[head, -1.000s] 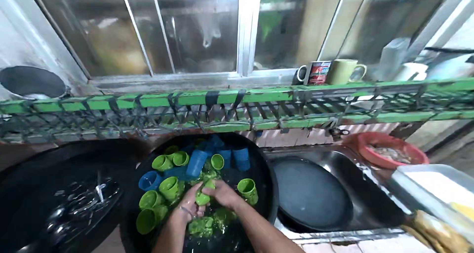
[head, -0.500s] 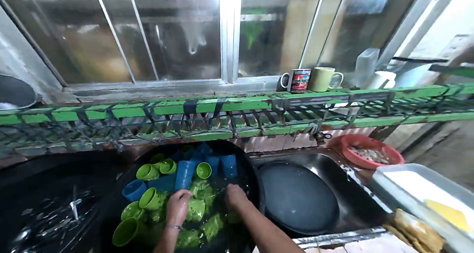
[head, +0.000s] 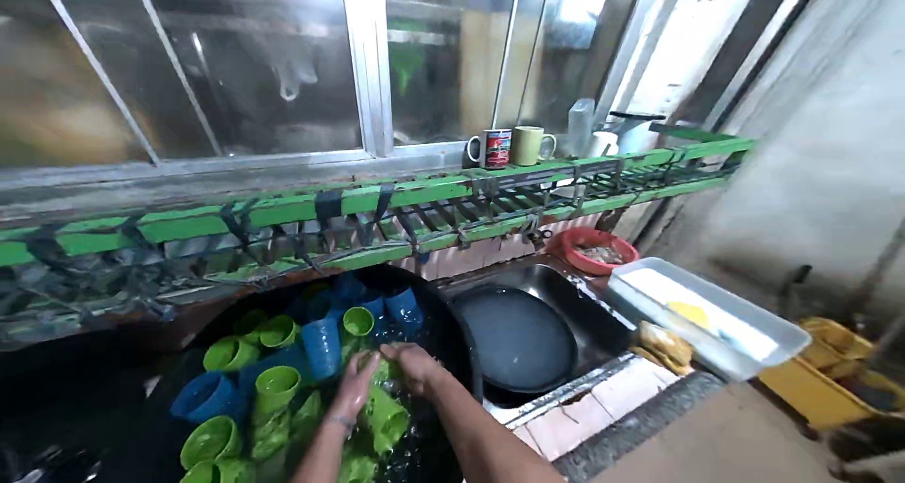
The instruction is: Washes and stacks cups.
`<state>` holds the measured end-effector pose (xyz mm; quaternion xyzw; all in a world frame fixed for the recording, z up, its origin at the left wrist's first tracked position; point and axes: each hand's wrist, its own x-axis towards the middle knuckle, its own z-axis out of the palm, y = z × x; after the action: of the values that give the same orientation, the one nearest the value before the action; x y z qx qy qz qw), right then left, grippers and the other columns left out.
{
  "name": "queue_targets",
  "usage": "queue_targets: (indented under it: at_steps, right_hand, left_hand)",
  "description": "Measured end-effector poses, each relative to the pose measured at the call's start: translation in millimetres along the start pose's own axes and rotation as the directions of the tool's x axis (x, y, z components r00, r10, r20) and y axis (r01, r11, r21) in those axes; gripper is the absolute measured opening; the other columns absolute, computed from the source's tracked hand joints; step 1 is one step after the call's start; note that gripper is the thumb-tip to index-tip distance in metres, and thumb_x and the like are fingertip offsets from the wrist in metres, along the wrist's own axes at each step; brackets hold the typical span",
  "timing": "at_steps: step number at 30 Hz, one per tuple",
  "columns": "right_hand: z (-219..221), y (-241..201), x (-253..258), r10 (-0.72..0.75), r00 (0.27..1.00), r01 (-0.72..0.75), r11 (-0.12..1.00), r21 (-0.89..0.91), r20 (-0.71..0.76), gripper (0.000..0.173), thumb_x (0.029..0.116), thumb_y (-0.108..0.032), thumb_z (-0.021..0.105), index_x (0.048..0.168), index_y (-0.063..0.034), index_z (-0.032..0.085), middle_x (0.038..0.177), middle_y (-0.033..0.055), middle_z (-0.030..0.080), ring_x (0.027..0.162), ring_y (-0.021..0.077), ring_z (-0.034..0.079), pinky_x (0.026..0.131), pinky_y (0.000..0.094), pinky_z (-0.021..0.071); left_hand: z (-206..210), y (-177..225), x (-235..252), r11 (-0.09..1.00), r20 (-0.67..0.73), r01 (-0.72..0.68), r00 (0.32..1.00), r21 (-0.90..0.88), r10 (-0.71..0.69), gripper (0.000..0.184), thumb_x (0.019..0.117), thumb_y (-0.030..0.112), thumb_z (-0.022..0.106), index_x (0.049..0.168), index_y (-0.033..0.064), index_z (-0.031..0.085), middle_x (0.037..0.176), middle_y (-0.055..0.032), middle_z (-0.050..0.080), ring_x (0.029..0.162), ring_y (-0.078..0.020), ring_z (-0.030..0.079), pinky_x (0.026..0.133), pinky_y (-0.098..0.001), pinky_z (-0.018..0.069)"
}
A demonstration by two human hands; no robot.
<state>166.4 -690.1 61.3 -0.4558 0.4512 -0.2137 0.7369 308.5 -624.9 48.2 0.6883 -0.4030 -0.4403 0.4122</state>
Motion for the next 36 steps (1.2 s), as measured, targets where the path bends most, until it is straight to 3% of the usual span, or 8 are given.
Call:
queue_targets:
  at_steps: [5, 10, 13, 17, 20, 26, 32, 36]
  right_hand:
    - [19.4, -2.0, -13.9, -0.012, 0.975, 0.134, 0.825, -0.549, 0.221, 0.050, 0.1047, -0.038, 0.059, 0.139, -0.0018, 0.058, 0.134, 0.0179, 0.063, 0.125, 0.0244, 0.061, 0.110, 0.0463, 0.0469]
    - [41.7, 9.8, -1.9, -0.352, 0.891, 0.262, 0.915, -0.307, -0.288, 0.052, 0.0978, -0.054, 0.064, 0.112, -0.0045, 0.070, 0.098, 0.0161, 0.071, 0.086, 0.0270, 0.069, 0.080, 0.0508, 0.0579]
    - [32.2, 7.1, -8.4, -0.339, 0.844, 0.254, 0.935, -0.247, -0.415, 0.061, 0.0974, -0.054, 0.065, 0.135, -0.0067, 0.053, 0.124, 0.0206, 0.063, 0.108, 0.0341, 0.063, 0.088, 0.0570, 0.0532]
    - [40.7, 10.9, -39.7, -0.175, 0.983, 0.174, 0.984, -0.031, -0.054, 0.073, 0.1003, -0.056, 0.057, 0.160, -0.0263, 0.028, 0.143, 0.0138, 0.057, 0.118, 0.0314, 0.065, 0.091, 0.0538, 0.0577]
    - [59.8, 9.2, -39.4, -0.205, 0.976, 0.216, 0.923, 0.317, -0.069, 0.044, 0.1045, -0.033, 0.059, 0.143, -0.0136, 0.048, 0.116, 0.0159, 0.067, 0.095, 0.0278, 0.069, 0.079, 0.0457, 0.0599]
    - [50.5, -0.3, -39.5, -0.163, 0.939, 0.289, 0.850, 0.441, -0.303, 0.066, 0.1042, -0.065, 0.036, 0.137, -0.0115, 0.054, 0.103, 0.0116, 0.067, 0.072, 0.0193, 0.064, 0.060, 0.0327, 0.0550]
    - [76.6, -20.4, -46.3, -0.301, 0.915, 0.382, 0.861, 0.336, -0.270, 0.067, 0.1046, -0.062, 0.041, 0.151, -0.0134, 0.041, 0.136, 0.0149, 0.060, 0.111, 0.0285, 0.067, 0.087, 0.0464, 0.0600]
    - [99.1, -15.4, -52.4, -0.287, 0.945, 0.326, 0.877, 0.354, -0.160, 0.075, 0.1022, -0.072, 0.027, 0.153, -0.0189, 0.042, 0.141, 0.0118, 0.059, 0.121, 0.0286, 0.063, 0.096, 0.0524, 0.0559]
  left_hand:
    - [-33.1, -9.8, 7.9, 0.991, 0.146, 0.096, 0.983, 0.091, -0.108, 0.061, 0.1129, 0.046, 0.029, 0.153, 0.0031, 0.045, 0.158, -0.0209, 0.044, 0.148, -0.0319, 0.040, 0.122, -0.0519, 0.0316]
    - [0.9, 3.8, -1.8, 0.985, -0.210, 0.167, 0.962, -0.045, -0.173, 0.078, 0.1003, 0.070, 0.044, 0.143, 0.0051, 0.056, 0.135, -0.0291, 0.060, 0.126, -0.0467, 0.056, 0.102, -0.0686, 0.0449]
    - [-16.2, 34.5, -11.9, 0.992, -0.405, 0.050, 0.914, 0.120, 0.003, 0.066, 0.1005, 0.064, 0.051, 0.138, 0.0102, 0.058, 0.114, -0.0254, 0.070, 0.107, -0.0452, 0.067, 0.091, -0.0672, 0.0511]
    - [-26.9, 48.8, -11.9, 0.992, -0.621, -0.129, 0.776, 0.012, 0.108, 0.055, 0.1034, 0.053, 0.055, 0.140, 0.0113, 0.055, 0.111, -0.0220, 0.071, 0.104, -0.0401, 0.069, 0.089, -0.0621, 0.0532]
    - [-18.2, 57.1, -23.8, 0.961, -0.612, -0.273, 0.768, -0.044, 0.190, 0.057, 0.1022, 0.050, 0.060, 0.143, 0.0109, 0.051, 0.116, -0.0220, 0.069, 0.102, -0.0392, 0.068, 0.086, -0.0612, 0.0547]
    - [-88.2, 92.5, -46.0, 0.871, -0.387, -0.427, 0.781, 0.241, 0.490, 0.070, 0.0832, 0.044, 0.085, 0.136, 0.0086, 0.057, 0.118, -0.0171, 0.070, 0.108, -0.0316, 0.069, 0.096, -0.0568, 0.0545]
    - [-82.4, 81.7, -44.8, 0.863, -0.290, -0.482, 0.813, 0.150, 0.504, 0.067, 0.0883, 0.041, 0.081, 0.144, 0.0121, 0.058, 0.135, -0.0144, 0.066, 0.121, -0.0275, 0.065, 0.105, -0.0528, 0.0516]
    - [-58.0, 55.6, -48.4, 0.904, -0.256, -0.387, 0.906, -0.181, 0.336, 0.103, 0.0800, 0.038, 0.088, 0.161, 0.0286, 0.025, 0.150, -0.0157, 0.051, 0.122, -0.0363, 0.061, 0.090, -0.0585, 0.0563]
